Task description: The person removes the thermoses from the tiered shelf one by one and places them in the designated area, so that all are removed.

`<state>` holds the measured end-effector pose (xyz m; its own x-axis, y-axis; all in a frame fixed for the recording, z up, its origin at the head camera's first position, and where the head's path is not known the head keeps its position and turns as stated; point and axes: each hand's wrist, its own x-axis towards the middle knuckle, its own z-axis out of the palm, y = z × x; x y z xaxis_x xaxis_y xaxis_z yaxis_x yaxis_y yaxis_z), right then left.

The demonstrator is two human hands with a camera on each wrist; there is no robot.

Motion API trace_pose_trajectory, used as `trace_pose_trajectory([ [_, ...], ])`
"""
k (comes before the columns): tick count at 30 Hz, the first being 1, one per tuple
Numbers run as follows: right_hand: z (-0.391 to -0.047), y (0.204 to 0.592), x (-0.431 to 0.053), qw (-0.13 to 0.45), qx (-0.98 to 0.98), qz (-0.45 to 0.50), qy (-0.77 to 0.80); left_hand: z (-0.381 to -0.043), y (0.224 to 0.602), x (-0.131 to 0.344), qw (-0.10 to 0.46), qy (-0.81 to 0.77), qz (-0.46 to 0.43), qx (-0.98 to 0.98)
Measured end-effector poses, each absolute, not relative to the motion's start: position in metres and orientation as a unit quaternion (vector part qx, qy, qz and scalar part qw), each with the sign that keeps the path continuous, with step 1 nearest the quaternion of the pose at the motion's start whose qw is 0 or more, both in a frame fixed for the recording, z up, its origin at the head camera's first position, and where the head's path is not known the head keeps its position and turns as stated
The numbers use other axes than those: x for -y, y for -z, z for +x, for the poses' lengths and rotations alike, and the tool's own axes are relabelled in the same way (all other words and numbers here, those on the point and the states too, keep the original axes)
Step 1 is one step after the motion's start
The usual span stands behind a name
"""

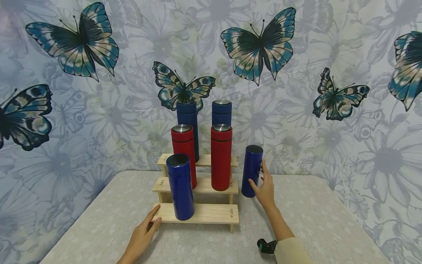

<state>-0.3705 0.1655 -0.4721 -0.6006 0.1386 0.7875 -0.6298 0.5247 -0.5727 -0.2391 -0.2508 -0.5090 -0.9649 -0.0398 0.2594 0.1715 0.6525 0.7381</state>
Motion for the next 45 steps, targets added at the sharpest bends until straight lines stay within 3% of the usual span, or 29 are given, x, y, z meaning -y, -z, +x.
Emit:
trace_pose_trajectory([
  [6, -0.347, 0.448, -0.141, 0.535, 0.686, 0.166, -0.464, -0.238, 0.508, 0.252, 0.126, 0.41, -0.033, 0.903],
  [10, -0.323, 0.416, -0.11, 0.561, 0.633, 0.227, -0.482, -0.237, 0.508, 0.252, 0.125, 0.41, -0.032, 0.903],
  [16, -0.276, 0.368, -0.06, 0.527, 0.605, 0.32, -0.504, -0.239, 0.507, 0.252, 0.135, 0.414, -0.034, 0.899],
  [20, -0.263, 0.361, -0.033, 0.493, 0.609, 0.359, -0.507, -0.24, 0.508, 0.251, 0.139, 0.411, -0.039, 0.9],
  [31, -0.266, 0.393, 0.013, 0.346, 0.684, 0.398, -0.504, -0.239, 0.507, 0.25, 0.122, 0.413, -0.029, 0.902],
  [45, -0.287, 0.428, 0.033, 0.315, 0.733, 0.379, -0.469, -0.237, 0.504, 0.249, 0.12, 0.414, -0.046, 0.901],
])
